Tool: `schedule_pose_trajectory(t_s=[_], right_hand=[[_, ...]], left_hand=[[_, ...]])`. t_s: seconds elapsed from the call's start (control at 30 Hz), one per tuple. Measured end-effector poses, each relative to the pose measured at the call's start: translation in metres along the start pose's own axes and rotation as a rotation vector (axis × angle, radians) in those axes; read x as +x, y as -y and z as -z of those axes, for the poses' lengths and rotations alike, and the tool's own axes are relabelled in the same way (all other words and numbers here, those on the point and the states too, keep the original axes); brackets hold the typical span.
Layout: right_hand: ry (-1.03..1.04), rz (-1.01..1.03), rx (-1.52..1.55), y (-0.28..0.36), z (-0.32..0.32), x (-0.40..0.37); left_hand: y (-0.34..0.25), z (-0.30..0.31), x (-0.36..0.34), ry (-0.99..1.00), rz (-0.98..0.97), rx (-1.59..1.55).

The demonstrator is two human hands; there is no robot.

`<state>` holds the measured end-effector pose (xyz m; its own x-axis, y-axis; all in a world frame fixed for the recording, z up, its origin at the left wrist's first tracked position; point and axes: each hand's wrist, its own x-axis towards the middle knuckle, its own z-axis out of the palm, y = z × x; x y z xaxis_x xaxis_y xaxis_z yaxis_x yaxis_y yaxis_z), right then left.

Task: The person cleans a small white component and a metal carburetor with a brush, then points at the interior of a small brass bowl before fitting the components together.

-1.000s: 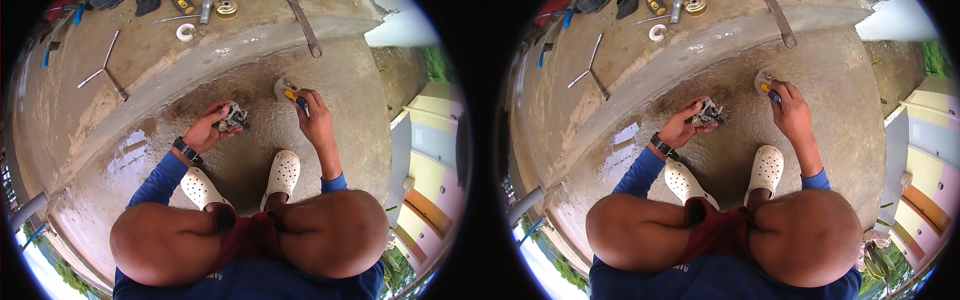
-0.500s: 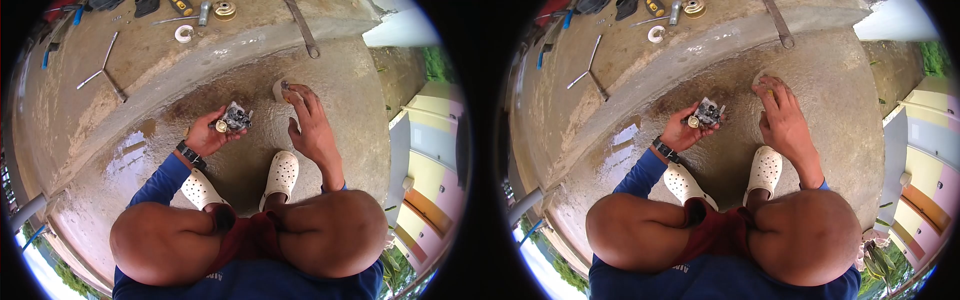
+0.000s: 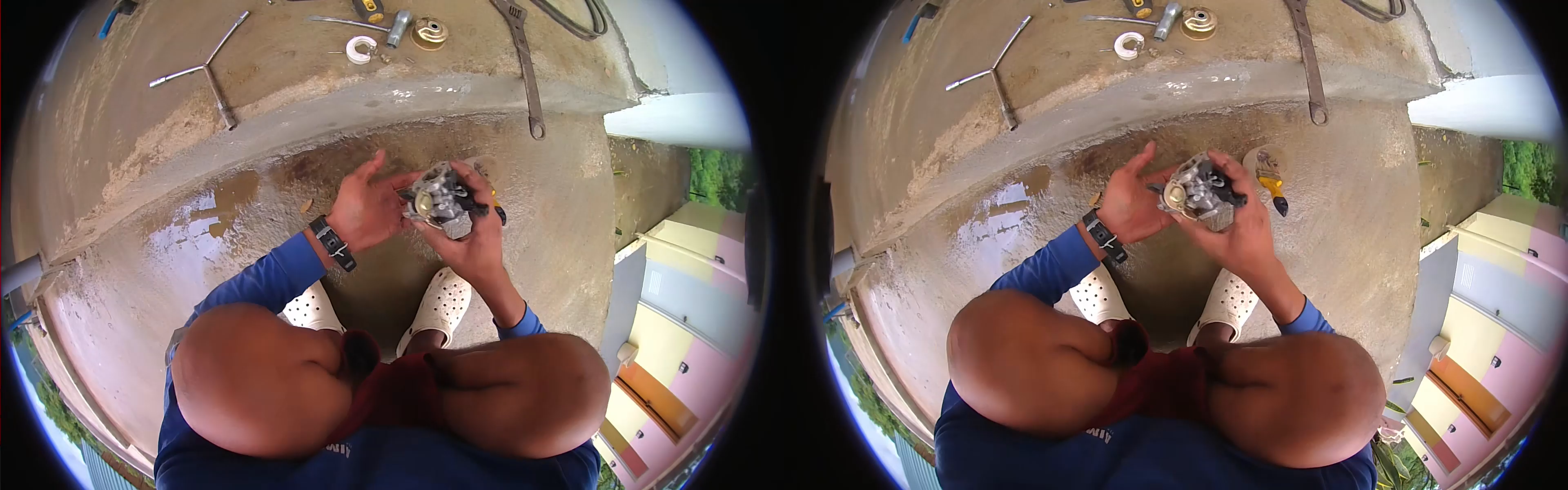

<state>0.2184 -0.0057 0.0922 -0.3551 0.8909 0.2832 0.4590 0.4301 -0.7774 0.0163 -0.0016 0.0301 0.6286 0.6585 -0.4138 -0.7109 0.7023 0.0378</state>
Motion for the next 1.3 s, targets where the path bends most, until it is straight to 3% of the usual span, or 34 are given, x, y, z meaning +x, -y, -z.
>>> schedule_pose_trajectory(t_s=[0.1,0.17,0.2,0.23,0.27,0.3,0.37,0.4,0.43,0.5,0.57,0.63,0.7,0.77,0.83,0.9,1.0,1.03,1.1,1.3], right_hand=[[0.102,0.04,-0.049,0.0,-0.003,0.004],[0.018,-0.061,0.075,0.011,0.001,0.002],[-0.075,0.022,0.149,0.009,-0.006,0.003],[-0.17,0.114,0.224,0.008,-0.011,0.009],[0.153,0.159,-0.15,0.007,-0.001,0.02],[0.149,0.174,-0.153,0.016,-0.001,0.024],[-0.097,0.011,0.244,0.028,-0.004,0.024],[-0.074,-0.004,0.235,0.029,-0.004,0.022],[0.034,0.034,0.083,0.03,-0.004,0.024],[0.216,0.185,-0.219,0.032,-0.012,0.055],[0.147,0.253,-0.133,0.048,-0.017,0.077],[0.017,0.413,-0.112,0.058,-0.022,0.081],[-0.066,0.546,-0.111,0.073,-0.026,0.104],[0.299,0.08,-0.147,0.096,-0.03,0.123],[0.25,-0.052,0.111,0.14,-0.023,0.164],[0.344,-0.159,0.285,0.171,-0.009,0.219],[0.561,-0.136,0.314,0.211,0.004,0.291],[0.668,-0.133,0.321,0.224,0.009,0.312],[0.682,-0.066,0.28,0.253,0.007,0.34],[0.734,0.152,0.252,0.327,-0.008,0.401]], left_hand=[[-0.003,-0.017,0.006,0.01,-0.062,-0.071],[-0.009,-0.026,0.001,-0.088,-0.022,-0.004],[-0.011,-0.024,0.004,0.105,-0.04,-0.036],[-0.01,-0.025,0.004,0.113,-0.045,-0.033],[-0.008,-0.028,0.006,0.125,-0.085,-0.086],[-0.011,-0.031,0.005,0.136,-0.122,-0.136],[-0.026,-0.012,0.011,0.048,-0.109,-0.185],[-0.028,-0.009,0.009,0.212,-0.102,-0.156],[-0.029,-0.009,0.006,0.38,-0.087,-0.112],[-0.04,-0.024,-0.011,0.384,-0.127,-0.066],[-0.042,-0.035,-0.019,0.072,-0.194,-0.171],[-0.048,-0.035,-0.027,0.14,-0.172,-0.145],[-0.062,-0.038,-0.031,0.436,-0.28,-0.223],[-0.069,-0.036,-0.038,0.42,-0.374,-0.207],[-0.084,-0.056,-0.063,0.167,-0.341,-0.193],[-0.102,-0.063,-0.085,0.202,-0.385,-0.093],[-0.149,-0.097,-0.123,0.077,-0.697,0.223],[-0.167,-0.113,-0.135,0.087,-0.71,0.249],[-0.203,-0.146,-0.162,0.091,-0.949,0.41],[-0.282,-0.225,-0.225,0.186,-1.287,0.728]])
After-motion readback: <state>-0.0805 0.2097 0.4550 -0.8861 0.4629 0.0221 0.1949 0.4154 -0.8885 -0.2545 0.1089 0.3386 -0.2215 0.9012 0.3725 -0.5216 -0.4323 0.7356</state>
